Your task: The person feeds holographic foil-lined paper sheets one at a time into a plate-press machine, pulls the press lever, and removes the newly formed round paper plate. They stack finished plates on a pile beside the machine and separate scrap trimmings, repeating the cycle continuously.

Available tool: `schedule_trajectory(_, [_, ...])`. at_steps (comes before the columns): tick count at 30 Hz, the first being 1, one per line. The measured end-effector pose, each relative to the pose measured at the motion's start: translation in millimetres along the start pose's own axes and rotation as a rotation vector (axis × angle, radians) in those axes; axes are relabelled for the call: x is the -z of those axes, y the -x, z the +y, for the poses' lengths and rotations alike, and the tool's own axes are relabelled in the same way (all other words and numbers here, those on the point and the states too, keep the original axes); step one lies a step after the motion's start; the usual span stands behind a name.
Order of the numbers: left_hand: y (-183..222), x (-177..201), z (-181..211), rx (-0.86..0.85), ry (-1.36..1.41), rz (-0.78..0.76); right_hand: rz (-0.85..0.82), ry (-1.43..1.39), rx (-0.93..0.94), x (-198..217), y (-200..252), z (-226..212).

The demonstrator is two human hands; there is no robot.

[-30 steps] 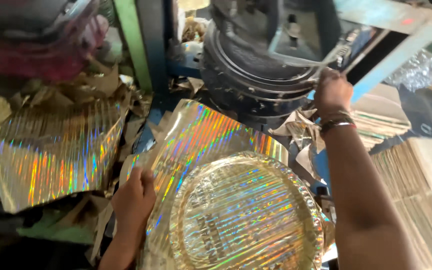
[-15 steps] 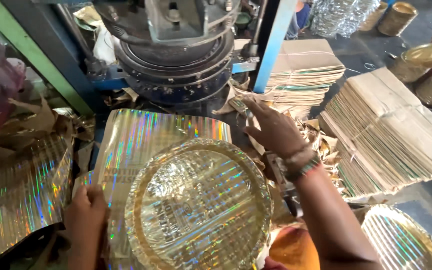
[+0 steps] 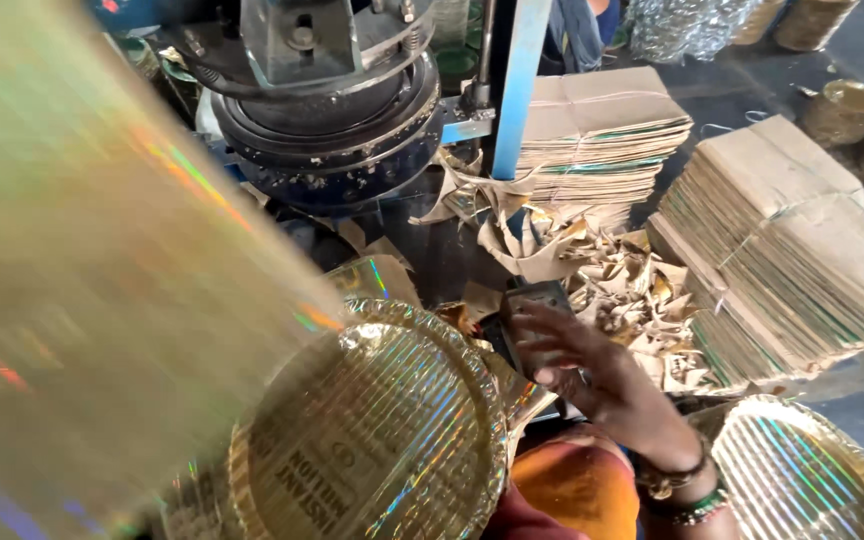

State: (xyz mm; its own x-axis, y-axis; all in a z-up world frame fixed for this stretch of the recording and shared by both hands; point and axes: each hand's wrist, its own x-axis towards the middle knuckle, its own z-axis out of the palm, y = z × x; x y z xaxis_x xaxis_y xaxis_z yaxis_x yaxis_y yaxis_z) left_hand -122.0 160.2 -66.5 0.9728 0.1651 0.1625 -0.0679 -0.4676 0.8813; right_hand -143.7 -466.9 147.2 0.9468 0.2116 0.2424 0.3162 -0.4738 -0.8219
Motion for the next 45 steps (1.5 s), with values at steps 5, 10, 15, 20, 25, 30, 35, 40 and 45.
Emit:
schedule_trajectory(5, [-22,-64,39,0.009,0.275,0.069,0.050,-0.514,-0.169,-37,2,23])
schedule_trajectory(10, [-26,-81,26,0.469,0.448,-0.085,0.161,-0.813,-0.533,-49,19,47])
schedule_trajectory(15, [8,-73,38,0.456,0.019,-0.435,0.042,-0.726,-0.428,-69,37,76])
schedule_trajectory(20, [26,-82,90,0.207,-0.581,-0.018,0.161,-0.648,-0.415,-74,17,69])
schedule_trajectory(25, [30,-99,150,0.108,-0.322,-0.239,0.093,-0.546,-0.322,-82,7,83])
schedule_trajectory(30, [26,-105,185,0.045,-0.474,0.003,0.184,-0.523,-0.322,-78,5,100])
schedule_trajectory(35, [14,-104,161,0.125,-0.452,-0.036,0.294,-0.455,-0.413,-77,-6,99])
schedule_trajectory(40, [17,-89,115,-0.192,-0.097,0.085,0.210,-0.431,-0.209,-80,-8,78])
schedule_trajectory(45, [8,-35,124,0.084,0.430,0.222,0.381,0.244,-0.128,-74,-18,61])
